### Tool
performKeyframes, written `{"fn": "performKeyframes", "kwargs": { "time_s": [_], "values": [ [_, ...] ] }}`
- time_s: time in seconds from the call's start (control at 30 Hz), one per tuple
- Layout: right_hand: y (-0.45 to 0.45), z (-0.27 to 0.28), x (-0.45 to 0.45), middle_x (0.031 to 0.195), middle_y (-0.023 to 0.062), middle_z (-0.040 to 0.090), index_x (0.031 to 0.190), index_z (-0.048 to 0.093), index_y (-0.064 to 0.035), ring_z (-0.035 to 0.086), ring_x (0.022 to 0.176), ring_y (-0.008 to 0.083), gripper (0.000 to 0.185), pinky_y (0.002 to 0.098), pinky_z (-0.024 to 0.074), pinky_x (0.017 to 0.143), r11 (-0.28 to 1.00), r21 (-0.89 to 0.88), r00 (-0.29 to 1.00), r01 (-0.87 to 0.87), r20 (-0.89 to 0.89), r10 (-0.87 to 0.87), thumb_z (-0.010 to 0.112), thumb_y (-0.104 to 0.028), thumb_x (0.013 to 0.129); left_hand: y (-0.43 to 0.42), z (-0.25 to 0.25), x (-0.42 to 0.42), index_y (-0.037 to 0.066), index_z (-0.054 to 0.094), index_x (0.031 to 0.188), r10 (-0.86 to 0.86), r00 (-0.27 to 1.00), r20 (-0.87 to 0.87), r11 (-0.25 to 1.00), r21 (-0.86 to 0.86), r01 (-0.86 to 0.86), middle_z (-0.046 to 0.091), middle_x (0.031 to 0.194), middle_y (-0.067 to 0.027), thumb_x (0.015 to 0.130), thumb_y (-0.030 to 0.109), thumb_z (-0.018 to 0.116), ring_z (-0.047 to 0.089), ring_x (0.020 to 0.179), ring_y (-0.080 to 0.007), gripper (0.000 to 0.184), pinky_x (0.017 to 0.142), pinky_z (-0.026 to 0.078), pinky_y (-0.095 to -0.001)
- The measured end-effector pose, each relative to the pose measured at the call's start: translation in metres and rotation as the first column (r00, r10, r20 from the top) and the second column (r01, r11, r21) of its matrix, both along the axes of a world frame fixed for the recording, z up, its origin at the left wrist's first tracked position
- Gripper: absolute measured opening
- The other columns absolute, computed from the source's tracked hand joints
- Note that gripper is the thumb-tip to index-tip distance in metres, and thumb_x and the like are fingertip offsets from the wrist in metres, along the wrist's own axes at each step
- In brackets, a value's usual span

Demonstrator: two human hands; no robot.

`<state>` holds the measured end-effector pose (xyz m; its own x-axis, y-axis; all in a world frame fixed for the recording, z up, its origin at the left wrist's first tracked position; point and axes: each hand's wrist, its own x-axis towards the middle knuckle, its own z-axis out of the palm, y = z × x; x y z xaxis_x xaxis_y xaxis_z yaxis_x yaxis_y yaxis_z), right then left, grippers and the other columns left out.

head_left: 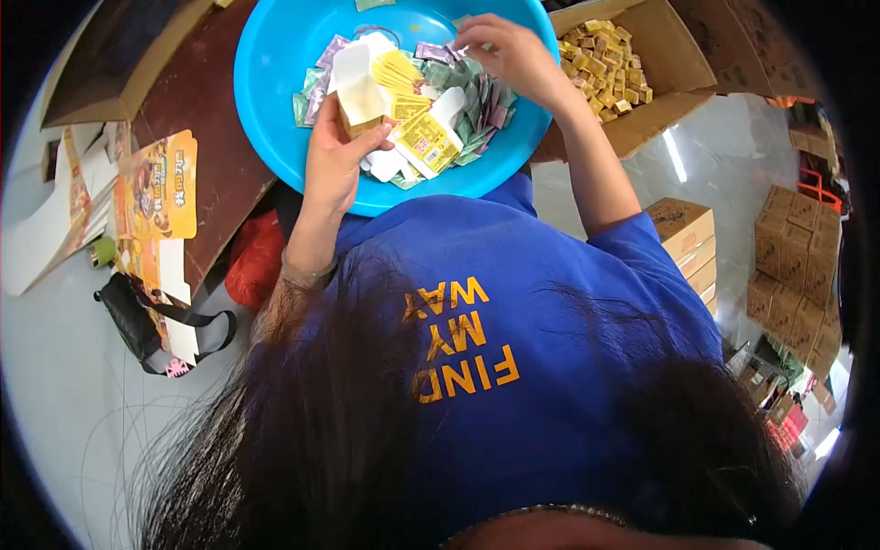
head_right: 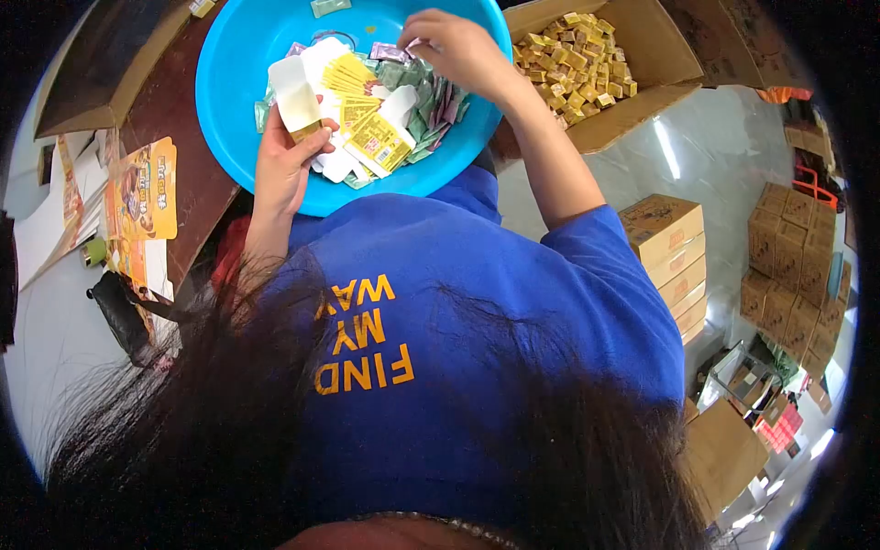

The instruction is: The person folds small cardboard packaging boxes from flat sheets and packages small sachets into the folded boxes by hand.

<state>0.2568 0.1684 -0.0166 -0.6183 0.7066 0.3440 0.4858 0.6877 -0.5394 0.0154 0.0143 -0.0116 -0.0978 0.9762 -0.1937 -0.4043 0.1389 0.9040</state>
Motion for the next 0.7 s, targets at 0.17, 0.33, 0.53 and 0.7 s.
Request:
{"fn": "performKeyframes", "kwargs": {
  "time_s": [0.17, 0.33, 0.53, 0.7],
  "values": [
    [-0.003, -0.037, -0.012, 0.114, 0.0046, 0.069, 0.095, 0.072, -0.0063, 0.066, 0.086, 0.0269, 0.011, 0.0348, 0.0532, 0.081, 0.990, -0.138, 0.900, 0.032, 0.435, 0.032, 0.066, -0.010, 0.086, 0.000, 0.001, 0.003, 0.001, 0.040, 0.141, -0.039, 0.999, -0.024, 0.999, 0.035, 0.040, 0.056, 0.128, -0.0174, 0.084, -0.008, 0.069, 0.063, 0.103, -0.0241, 0.064, 0.083, 0.055, -0.0303],
    [0.005, -0.045, -0.001, 0.104, 0.0061, 0.070, 0.098, 0.072, -0.0057, 0.067, 0.083, 0.0270, 0.014, 0.0349, 0.0540, 0.079, 0.987, -0.155, 0.922, -0.048, 0.374, 0.103, 0.067, -0.011, 0.086, -0.001, -0.003, -0.002, 0.001, 0.040, 0.141, -0.108, 0.970, 0.219, 0.992, 0.087, 0.090, 0.053, 0.129, -0.0176, 0.088, -0.002, 0.066, 0.058, 0.109, -0.0246, 0.059, 0.088, 0.053, -0.0336],
    [0.006, -0.027, 0.008, 0.094, 0.0069, 0.070, 0.101, 0.072, -0.0053, 0.066, 0.079, 0.0264, 0.016, 0.0335, 0.0539, 0.078, 0.974, 0.218, 0.946, -0.059, 0.325, -0.016, 0.069, -0.011, 0.086, 0.001, 0.001, -0.002, 0.002, 0.034, 0.146, -0.138, 0.970, 0.200, 0.990, 0.054, 0.130, 0.048, 0.136, -0.0195, 0.091, 0.006, 0.063, 0.056, 0.119, -0.0286, 0.062, 0.093, 0.049, -0.0371],
    [-0.041, 0.048, -0.011, 0.100, 0.0046, 0.068, 0.098, 0.072, -0.0094, 0.063, 0.085, 0.0226, 0.012, 0.0326, 0.0519, 0.079, 0.720, -0.583, 0.818, -0.375, -0.574, -0.039, 0.071, -0.010, 0.086, -0.001, -0.008, 0.003, 0.002, 0.034, 0.145, -0.172, 0.980, 0.103, 0.984, 0.060, 0.166, 0.048, 0.136, -0.0186, 0.090, 0.005, 0.063, 0.055, 0.118, -0.0273, 0.062, 0.093, 0.049, -0.0376]
  ]
}}
